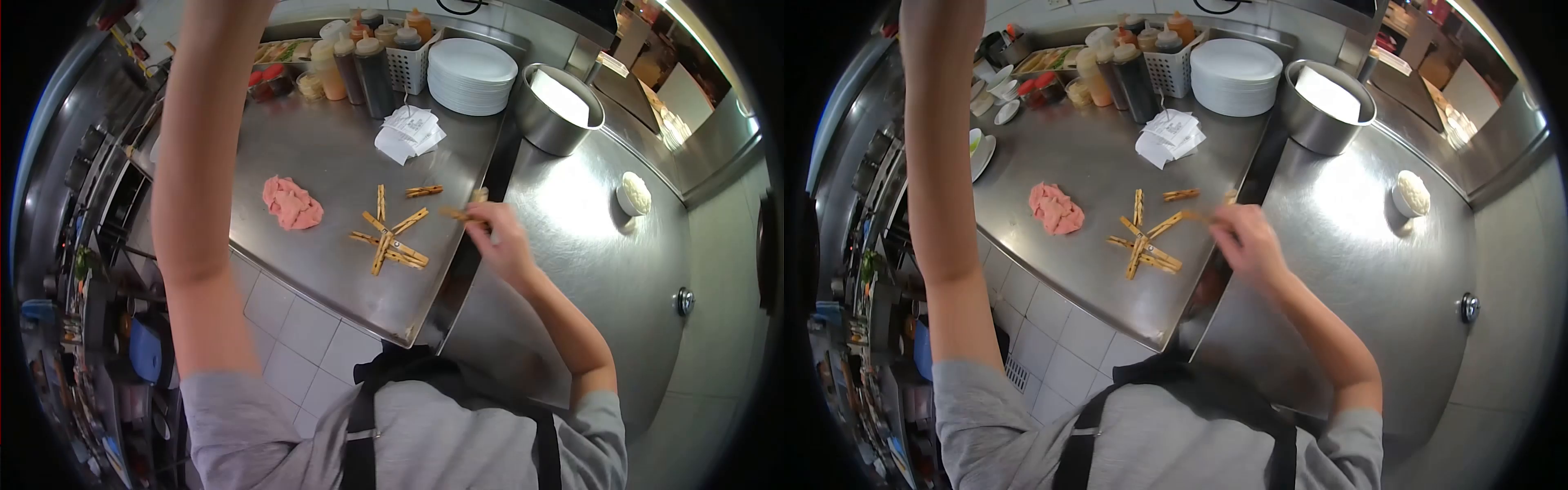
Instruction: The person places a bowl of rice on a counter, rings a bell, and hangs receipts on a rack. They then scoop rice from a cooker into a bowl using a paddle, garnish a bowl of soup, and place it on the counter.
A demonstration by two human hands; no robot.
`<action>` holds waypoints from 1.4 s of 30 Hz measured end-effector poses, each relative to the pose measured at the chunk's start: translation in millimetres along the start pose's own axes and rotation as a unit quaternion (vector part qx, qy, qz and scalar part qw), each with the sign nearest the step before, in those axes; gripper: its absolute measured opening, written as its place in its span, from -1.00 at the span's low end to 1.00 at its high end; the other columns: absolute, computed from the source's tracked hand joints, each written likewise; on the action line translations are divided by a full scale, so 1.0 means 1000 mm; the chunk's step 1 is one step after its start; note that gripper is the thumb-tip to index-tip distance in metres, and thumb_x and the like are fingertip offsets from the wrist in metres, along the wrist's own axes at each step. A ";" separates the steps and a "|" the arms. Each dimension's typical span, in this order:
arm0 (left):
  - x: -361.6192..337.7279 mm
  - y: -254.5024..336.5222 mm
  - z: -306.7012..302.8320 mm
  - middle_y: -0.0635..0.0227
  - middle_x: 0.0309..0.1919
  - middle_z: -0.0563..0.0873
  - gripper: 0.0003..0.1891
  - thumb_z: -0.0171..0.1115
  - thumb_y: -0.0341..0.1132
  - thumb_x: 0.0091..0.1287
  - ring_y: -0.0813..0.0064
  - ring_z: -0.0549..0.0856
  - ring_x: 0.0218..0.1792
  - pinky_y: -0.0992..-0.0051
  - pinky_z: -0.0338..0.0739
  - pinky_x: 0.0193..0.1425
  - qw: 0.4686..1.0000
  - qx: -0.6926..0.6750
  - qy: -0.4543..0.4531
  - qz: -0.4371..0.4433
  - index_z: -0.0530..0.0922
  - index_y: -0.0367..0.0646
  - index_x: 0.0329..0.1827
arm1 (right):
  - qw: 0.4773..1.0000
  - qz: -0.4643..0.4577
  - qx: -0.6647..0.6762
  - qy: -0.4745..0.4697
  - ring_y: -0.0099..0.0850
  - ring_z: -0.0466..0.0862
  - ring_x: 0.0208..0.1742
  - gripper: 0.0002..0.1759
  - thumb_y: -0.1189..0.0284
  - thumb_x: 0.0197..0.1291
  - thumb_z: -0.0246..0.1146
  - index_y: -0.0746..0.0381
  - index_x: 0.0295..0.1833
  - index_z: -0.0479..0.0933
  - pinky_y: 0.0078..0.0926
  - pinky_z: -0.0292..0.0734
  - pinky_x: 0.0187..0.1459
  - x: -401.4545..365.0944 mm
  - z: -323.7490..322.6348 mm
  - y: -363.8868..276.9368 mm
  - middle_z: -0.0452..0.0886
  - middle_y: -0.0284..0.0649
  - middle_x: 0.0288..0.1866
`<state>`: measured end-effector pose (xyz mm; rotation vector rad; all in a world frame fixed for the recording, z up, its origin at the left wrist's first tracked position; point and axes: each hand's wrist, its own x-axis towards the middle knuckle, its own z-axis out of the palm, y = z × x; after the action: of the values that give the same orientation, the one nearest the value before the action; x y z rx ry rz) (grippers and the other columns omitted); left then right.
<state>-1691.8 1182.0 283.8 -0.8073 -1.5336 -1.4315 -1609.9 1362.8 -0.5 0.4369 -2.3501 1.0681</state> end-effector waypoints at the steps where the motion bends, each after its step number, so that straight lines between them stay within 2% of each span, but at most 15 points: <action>1: -0.014 -0.030 -0.032 0.27 -0.16 0.50 -0.61 0.10 -0.43 0.12 0.58 0.52 -0.27 0.71 0.37 -0.20 0.999 -0.011 -0.042 -0.013 0.37 -0.26 0.06 | 1.000 0.003 -0.006 0.002 -0.24 0.51 -0.19 -0.78 0.53 -0.09 0.23 0.28 -0.25 0.46 -0.42 0.42 -0.17 -0.003 0.015 0.002 0.51 -0.15 -0.20; 4: -0.074 -0.039 -0.086 0.50 -0.36 0.42 -0.59 -0.02 -0.52 0.19 0.79 0.41 -0.39 0.80 0.24 -0.38 0.982 -0.005 -0.045 -0.181 0.31 -0.17 0.15 | 0.994 -0.031 -0.055 -0.092 -0.20 0.49 -0.21 -0.81 0.42 -0.01 0.18 0.24 -0.24 0.50 -0.38 0.42 -0.18 0.010 0.052 0.008 0.48 -0.17 -0.16; 8: -0.150 -0.075 -0.143 0.49 -0.42 0.44 -0.53 0.01 -0.53 0.18 0.71 0.45 -0.31 0.68 0.33 -0.16 0.956 0.011 -0.063 -0.286 0.20 -0.21 0.20 | 0.974 -0.045 -0.187 -0.117 -0.21 0.45 -0.19 -0.80 0.41 -0.05 0.12 0.17 -0.26 0.54 -0.29 0.41 -0.21 0.052 0.094 0.039 0.44 -0.18 -0.26; 11: -0.184 -0.073 -0.141 0.59 -0.47 0.34 -0.51 -0.04 -0.53 0.20 0.82 0.27 -0.49 0.81 0.13 -0.46 0.943 0.004 -0.015 -0.334 0.17 -0.13 0.24 | 0.918 -0.056 -0.280 -0.276 -0.22 0.45 -0.14 -0.86 0.46 -0.09 0.10 0.17 -0.35 0.51 -0.30 0.42 -0.17 0.068 0.126 0.073 0.45 -0.19 -0.25; 15: -0.202 -0.076 -0.139 0.51 -0.33 0.40 -0.54 -0.07 -0.50 0.25 0.76 0.37 -0.34 0.74 0.27 -0.28 0.928 -0.071 0.004 -0.367 0.17 -0.11 0.23 | 0.952 0.011 -0.266 -0.151 -0.25 0.49 -0.19 -0.88 0.46 -0.11 0.11 0.16 -0.37 0.50 -0.34 0.44 -0.17 0.064 0.086 0.053 0.47 -0.22 -0.34; 19: -0.204 -0.067 -0.115 0.42 -0.26 0.44 -0.52 -0.05 -0.47 0.25 0.62 0.44 -0.18 0.61 0.31 -0.06 0.930 -0.044 0.016 -0.365 0.12 -0.14 0.26 | 0.964 0.064 -0.166 0.196 -0.16 0.52 -0.37 -0.91 0.49 -0.09 0.08 0.25 -0.46 0.47 -0.36 0.45 -0.31 0.045 -0.023 0.063 0.52 -0.10 -0.44; 21: -0.206 -0.063 -0.095 0.41 -0.26 0.44 -0.53 -0.05 -0.46 0.25 0.62 0.45 -0.19 0.61 0.34 -0.09 0.928 -0.043 0.010 -0.369 0.13 -0.15 0.25 | 0.918 0.136 -0.041 0.370 -0.24 0.54 -0.48 -0.90 0.52 -0.02 0.07 0.27 -0.40 0.49 -0.39 0.41 -0.42 0.018 -0.100 0.088 0.51 -0.08 -0.55; 24: -0.218 -0.065 -0.072 0.39 -0.25 0.43 -0.54 -0.05 -0.46 0.25 0.60 0.46 -0.20 0.62 0.37 -0.13 0.915 -0.061 -0.001 -0.399 0.14 -0.16 0.24 | 0.785 0.187 -0.150 0.571 -0.40 0.58 -0.54 -0.86 0.41 0.04 0.12 0.24 -0.37 0.52 -0.49 0.44 -0.46 -0.041 -0.216 0.168 0.57 -0.22 -0.59; 28: -0.236 -0.071 -0.037 0.40 -0.27 0.43 -0.55 -0.06 -0.51 0.25 0.63 0.46 -0.23 0.67 0.38 -0.16 0.909 -0.038 -0.066 -0.411 0.17 -0.15 0.22 | 0.724 0.276 -0.252 0.580 -0.33 0.59 -0.50 -0.84 0.34 -0.01 0.18 0.22 -0.42 0.53 -0.43 0.45 -0.40 -0.079 -0.295 0.222 0.59 -0.20 -0.54; 30: -0.238 -0.057 -0.011 0.41 -0.27 0.44 -0.56 -0.09 -0.53 0.26 0.66 0.46 -0.21 0.68 0.39 -0.14 0.912 -0.068 -0.052 -0.401 0.17 -0.14 0.22 | 0.736 0.310 -0.275 0.536 -0.29 0.59 -0.49 -0.82 0.31 -0.06 0.21 0.21 -0.43 0.54 -0.43 0.45 -0.39 -0.075 -0.305 0.236 0.58 -0.18 -0.54; 31: -0.238 -0.053 -0.005 0.41 -0.27 0.44 -0.56 -0.09 -0.53 0.26 0.66 0.46 -0.21 0.68 0.39 -0.14 0.912 -0.068 -0.050 -0.401 0.17 -0.14 0.22 | 0.739 0.300 -0.304 0.521 -0.48 0.58 -0.55 -0.81 0.32 -0.04 0.23 0.23 -0.39 0.54 -0.56 0.42 -0.46 -0.070 -0.304 0.243 0.58 -0.25 -0.58; 37: -0.240 -0.049 0.006 0.37 -0.23 0.46 -0.56 -0.09 -0.54 0.25 0.59 0.49 -0.13 0.61 0.41 -0.04 0.906 -0.101 -0.068 -0.406 0.17 -0.14 0.22 | 0.791 0.325 -0.251 0.453 -0.34 0.60 -0.43 -0.84 0.33 -0.10 0.22 0.20 -0.45 0.55 -0.49 0.46 -0.34 -0.062 -0.289 0.254 0.60 -0.22 -0.51; 39: -0.240 -0.047 0.008 0.37 -0.22 0.46 -0.56 -0.08 -0.53 0.25 0.58 0.49 -0.12 0.61 0.41 -0.03 0.902 -0.125 -0.052 -0.411 0.17 -0.14 0.22 | 0.807 0.311 -0.236 0.443 -0.31 0.61 -0.44 -0.68 0.27 -0.09 0.25 0.27 -0.28 0.50 -0.47 0.47 -0.32 -0.065 -0.286 0.254 0.58 -0.12 -0.50; 41: -0.240 -0.050 0.003 0.38 -0.22 0.46 -0.56 -0.07 -0.53 0.25 0.58 0.49 -0.12 0.61 0.41 -0.04 0.904 -0.105 -0.058 -0.411 0.17 -0.14 0.22 | 0.726 0.289 -0.268 0.564 -0.30 0.58 -0.35 -0.40 0.15 -0.07 0.25 0.38 -0.02 0.34 -0.46 0.46 -0.27 -0.068 -0.272 0.251 0.53 0.02 -0.36; 42: -0.239 -0.051 0.001 0.38 -0.22 0.47 -0.56 -0.07 -0.52 0.25 0.59 0.49 -0.12 0.62 0.41 -0.05 0.905 -0.086 -0.063 -0.411 0.17 -0.14 0.22 | 0.720 0.393 -0.027 0.571 -0.31 0.53 -0.34 -0.43 0.22 0.02 0.20 0.37 0.04 0.26 -0.43 0.45 -0.36 -0.071 -0.263 0.246 0.40 0.03 -0.19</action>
<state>-1638.0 1200.1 45.9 -0.3382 -1.9887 -2.1728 -1586.2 1726.4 -42.7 -1.0902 -1.3145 1.0843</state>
